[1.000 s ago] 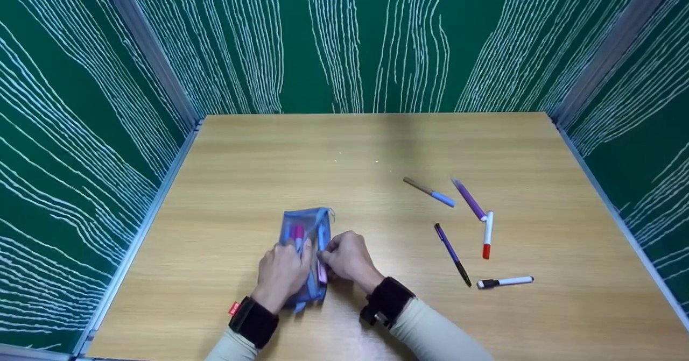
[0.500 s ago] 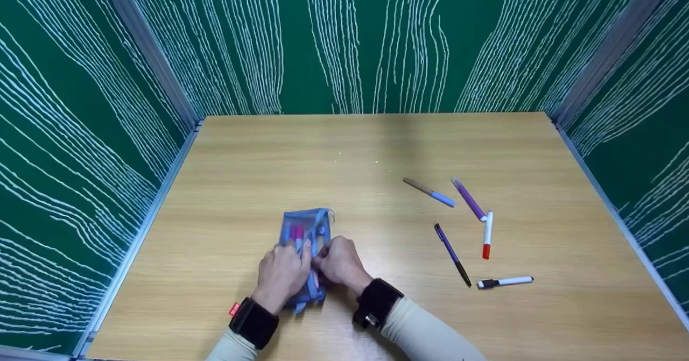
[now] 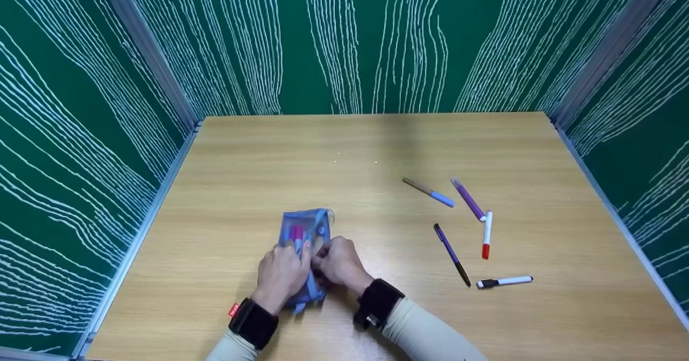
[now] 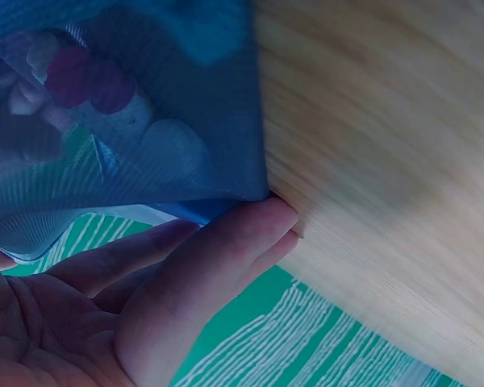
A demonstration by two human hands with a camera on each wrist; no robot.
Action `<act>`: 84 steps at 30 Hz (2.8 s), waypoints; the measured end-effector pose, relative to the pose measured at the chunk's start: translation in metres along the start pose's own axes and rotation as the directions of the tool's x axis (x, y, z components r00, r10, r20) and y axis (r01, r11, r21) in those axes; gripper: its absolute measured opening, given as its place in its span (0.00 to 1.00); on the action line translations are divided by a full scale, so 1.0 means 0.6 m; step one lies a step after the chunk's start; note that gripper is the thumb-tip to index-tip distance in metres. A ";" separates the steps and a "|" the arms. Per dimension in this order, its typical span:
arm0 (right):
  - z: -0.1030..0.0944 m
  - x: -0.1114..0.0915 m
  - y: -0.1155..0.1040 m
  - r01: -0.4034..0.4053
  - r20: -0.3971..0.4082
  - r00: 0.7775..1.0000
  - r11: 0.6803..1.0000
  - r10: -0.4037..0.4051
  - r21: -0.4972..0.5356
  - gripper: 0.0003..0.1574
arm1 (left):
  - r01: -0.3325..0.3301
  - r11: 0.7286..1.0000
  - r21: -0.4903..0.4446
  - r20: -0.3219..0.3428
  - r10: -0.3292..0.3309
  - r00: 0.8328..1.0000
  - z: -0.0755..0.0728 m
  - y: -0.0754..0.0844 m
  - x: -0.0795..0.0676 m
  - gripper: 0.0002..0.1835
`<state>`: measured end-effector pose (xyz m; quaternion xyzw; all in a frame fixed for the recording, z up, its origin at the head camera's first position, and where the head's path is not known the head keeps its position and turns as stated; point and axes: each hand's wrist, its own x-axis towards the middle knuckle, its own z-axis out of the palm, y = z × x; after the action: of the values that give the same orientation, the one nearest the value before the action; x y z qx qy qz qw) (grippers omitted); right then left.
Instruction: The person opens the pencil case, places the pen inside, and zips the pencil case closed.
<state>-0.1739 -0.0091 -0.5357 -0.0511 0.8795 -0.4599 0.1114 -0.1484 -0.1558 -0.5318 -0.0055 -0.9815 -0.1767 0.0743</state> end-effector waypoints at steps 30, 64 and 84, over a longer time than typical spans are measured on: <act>-0.128 -0.032 0.021 0.099 -0.138 0.980 0.951 -0.144 -0.292 0.18 | 0.015 1.000 0.012 0.036 -0.016 0.999 -0.003 0.002 0.000 0.30; -0.312 -0.060 0.136 0.007 -0.202 0.967 0.812 -0.154 -0.583 0.24 | -0.029 0.999 -0.015 -0.024 0.028 0.999 -0.002 0.000 -0.001 0.27; -0.330 -0.055 0.175 -0.048 -0.182 0.980 0.793 -0.079 -0.607 0.17 | -0.015 1.000 -0.017 0.013 0.015 1.000 -0.004 0.002 -0.001 0.28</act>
<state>-0.1887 0.2152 -0.5077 -0.0455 0.9867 -0.1561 -0.0027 -0.1477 -0.1557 -0.5292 -0.0148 -0.9803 -0.1843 0.0689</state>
